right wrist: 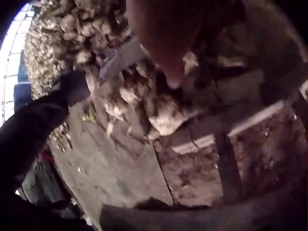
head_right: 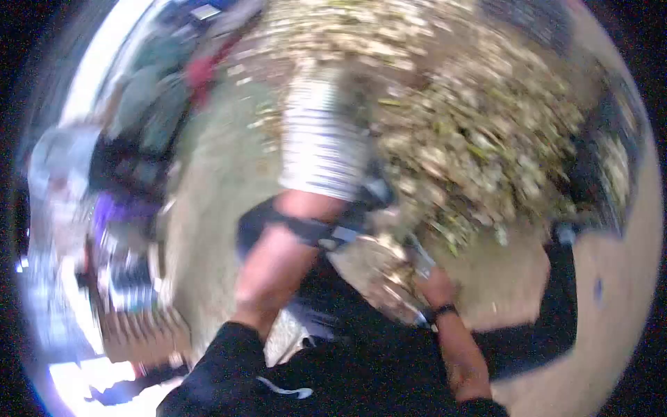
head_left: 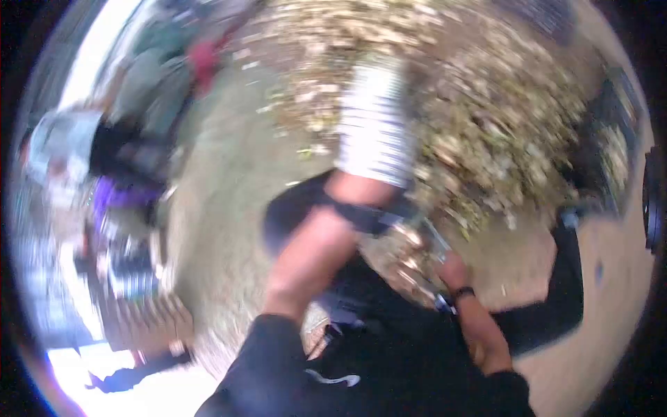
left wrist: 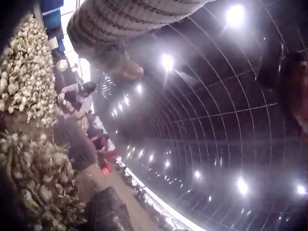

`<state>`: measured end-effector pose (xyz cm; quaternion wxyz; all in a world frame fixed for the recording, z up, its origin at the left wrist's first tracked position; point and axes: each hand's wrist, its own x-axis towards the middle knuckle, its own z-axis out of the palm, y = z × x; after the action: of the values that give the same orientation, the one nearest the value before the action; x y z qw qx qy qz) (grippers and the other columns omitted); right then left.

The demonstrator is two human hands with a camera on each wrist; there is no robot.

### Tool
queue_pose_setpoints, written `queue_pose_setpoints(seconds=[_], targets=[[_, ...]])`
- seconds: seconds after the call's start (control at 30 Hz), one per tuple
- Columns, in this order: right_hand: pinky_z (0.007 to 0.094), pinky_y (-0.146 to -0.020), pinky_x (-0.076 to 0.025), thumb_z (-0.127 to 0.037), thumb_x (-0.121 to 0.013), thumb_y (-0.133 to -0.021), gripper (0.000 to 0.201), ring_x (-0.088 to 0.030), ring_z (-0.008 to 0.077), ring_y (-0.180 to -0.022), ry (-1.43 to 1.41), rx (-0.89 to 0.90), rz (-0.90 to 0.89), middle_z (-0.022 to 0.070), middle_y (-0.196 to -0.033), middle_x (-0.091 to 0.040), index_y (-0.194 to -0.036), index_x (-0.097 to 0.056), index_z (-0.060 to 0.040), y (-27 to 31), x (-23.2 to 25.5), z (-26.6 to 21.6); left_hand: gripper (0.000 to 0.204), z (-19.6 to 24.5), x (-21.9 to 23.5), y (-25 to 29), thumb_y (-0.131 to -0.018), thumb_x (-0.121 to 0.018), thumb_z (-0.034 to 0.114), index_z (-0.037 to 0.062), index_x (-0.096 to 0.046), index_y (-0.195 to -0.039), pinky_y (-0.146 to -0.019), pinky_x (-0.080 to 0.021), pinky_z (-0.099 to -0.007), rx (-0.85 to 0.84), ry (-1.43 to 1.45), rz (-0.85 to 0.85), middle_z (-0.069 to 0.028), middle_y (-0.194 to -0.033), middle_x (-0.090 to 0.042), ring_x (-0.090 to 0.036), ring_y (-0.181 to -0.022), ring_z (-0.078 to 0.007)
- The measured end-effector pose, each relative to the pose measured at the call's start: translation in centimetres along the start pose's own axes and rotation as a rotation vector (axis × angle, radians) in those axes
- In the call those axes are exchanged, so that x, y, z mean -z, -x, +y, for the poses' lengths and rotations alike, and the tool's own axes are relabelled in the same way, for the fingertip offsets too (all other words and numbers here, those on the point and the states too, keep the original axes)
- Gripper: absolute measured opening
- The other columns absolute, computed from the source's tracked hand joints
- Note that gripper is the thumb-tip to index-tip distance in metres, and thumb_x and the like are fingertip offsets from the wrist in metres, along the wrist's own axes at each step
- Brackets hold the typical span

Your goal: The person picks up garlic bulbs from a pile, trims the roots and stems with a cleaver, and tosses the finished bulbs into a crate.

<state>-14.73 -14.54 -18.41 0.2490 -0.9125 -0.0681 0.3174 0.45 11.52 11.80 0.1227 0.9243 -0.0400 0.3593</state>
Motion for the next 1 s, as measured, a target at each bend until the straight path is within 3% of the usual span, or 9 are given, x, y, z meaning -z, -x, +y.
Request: queue_pose_setpoints(seconds=[0.1, 0.17, 0.4, 0.5, 0.53, 0.57, 0.6, 0.63, 1.0], targets=[[0.0439, -0.072, -0.047, -0.037, -0.072, -0.066, 0.048, -0.061, 0.0379, -0.084, -0.262, -0.055, 0.047, 0.0210, -0.086, -0.064, -0.093, -0.061, 0.0010, -1.1, -1.2, 0.0, 0.023, 3.0, -3.4, 0.5, -0.092, -0.055, 0.019, 0.0001, -0.060, -0.103, -0.064, -0.048, -0.0306, 0.870, 1.482, -0.038, -0.0042, -0.081, -0.062, -0.057, -0.073, -0.0139], [0.0435, -0.071, -0.047, -0.038, -0.072, -0.065, 0.049, -0.062, 0.0365, -0.083, -0.075, -0.103, 0.050, 0.0201, -0.084, -0.064, -0.091, -0.062, 0.0019, -3.2, -0.8, 0.6, 0.031, 4.5, -4.4, 0.8, -0.091, -0.058, 0.021, -0.0022, -0.059, -0.111, -0.077, -0.050, -0.0297, 0.971, 1.673, -0.077, -0.0071, -0.094, -0.065, -0.058, -0.086, -0.0137], [0.0407, -0.063, -0.046, -0.033, -0.065, -0.078, 0.034, -0.061, 0.0278, -0.071, -0.364, -0.204, 0.587, 0.0154, -0.079, -0.065, -0.081, -0.063, 0.0009, -5.2, 10.8, -2.9, 0.055, 6.3, -6.5, 5.2, -0.075, -0.069, 0.034, -0.0065, -0.058, -0.109, -0.080, -0.049, -0.0386, 0.633, 1.023, -0.679, -0.0247, -0.095, -0.065, -0.064, -0.088, -0.0329], [0.0443, -0.056, -0.044, -0.011, -0.056, -0.077, 0.010, -0.060, 0.0303, -0.068, 0.427, 0.327, 0.622, 0.0150, -0.070, -0.060, -0.075, -0.063, -0.0044, -1.6, 16.4, -4.8, 0.057, 7.5, -5.1, 6.1, -0.077, -0.068, 0.037, -0.0035, -0.054, -0.115, -0.079, -0.049, -0.0347, 0.594, 0.790, -0.938, -0.0185, -0.095, -0.065, -0.062, -0.087, -0.0228], [0.0427, -0.056, -0.045, -0.012, -0.059, -0.073, 0.008, -0.060, 0.0305, -0.068, -0.190, 0.068, 0.693, 0.0148, -0.070, -0.060, -0.074, -0.064, -0.0050, -3.0, 15.6, -3.5, 0.059, 8.1, -6.7, 7.2, -0.078, -0.070, 0.039, -0.0025, -0.053, -0.116, -0.079, -0.049, -0.0322, 0.647, 0.885, -1.019, -0.0148, -0.096, -0.065, -0.060, -0.085, -0.0177], [0.0391, -0.054, -0.044, -0.011, -0.060, -0.073, 0.007, -0.058, 0.0295, -0.063, 0.120, 0.096, 0.648, 0.0130, -0.068, -0.060, -0.070, -0.062, -0.0047, -1.1, 17.9, -5.2, 0.059, 8.5, -9.0, 8.8, -0.080, -0.071, 0.035, -0.0025, -0.050, -0.120, -0.081, -0.049, -0.0314, 0.648, 1.120, -0.931, -0.0127, -0.105, -0.063, -0.057, -0.091, -0.0171], [0.0364, -0.055, -0.043, -0.009, -0.061, -0.073, 0.007, -0.055, 0.0246, -0.058, -0.471, -0.113, 0.711, 0.0090, -0.064, -0.058, -0.076, -0.063, -0.0026, 0.4, 19.6, -9.0, 0.061, 9.5, -8.5, 8.7, -0.081, -0.071, 0.028, -0.0038, -0.044, -0.126, -0.087, -0.047, -0.0302, 0.784, 1.560, -0.894, -0.0106, -0.115, -0.058, -0.054, -0.101, -0.0164], [0.0356, -0.068, -0.049, -0.019, -0.071, -0.072, 0.041, -0.063, 0.0251, -0.075, -0.734, 0.056, 0.730, 0.0161, -0.087, -0.066, -0.105, -0.058, 0.0025, 1.7, 20.3, -11.3, 0.067, 8.9, -8.4, 8.8, -0.082, -0.071, 0.028, -0.0047, -0.039, -0.130, -0.090, -0.045, -0.0294, 0.744, 1.486, -0.894, -0.0096, -0.118, -0.056, -0.051, -0.105, -0.0154], [0.0355, -0.065, -0.049, -0.026, -0.071, -0.073, 0.041, -0.062, 0.0200, -0.068, -0.714, 0.174, 0.587, 0.0158, -0.075, -0.064, -0.098, -0.060, 0.0053, 6.2, 21.3, -9.5, 0.046, 9.7, -6.2, 8.6, -0.082, -0.069, 0.025, 0.0001, -0.054, -0.118, -0.084, -0.047, -0.0278, 0.746, 1.541, -0.927, -0.0047, -0.107, -0.062, -0.056, -0.094, -0.0112]])
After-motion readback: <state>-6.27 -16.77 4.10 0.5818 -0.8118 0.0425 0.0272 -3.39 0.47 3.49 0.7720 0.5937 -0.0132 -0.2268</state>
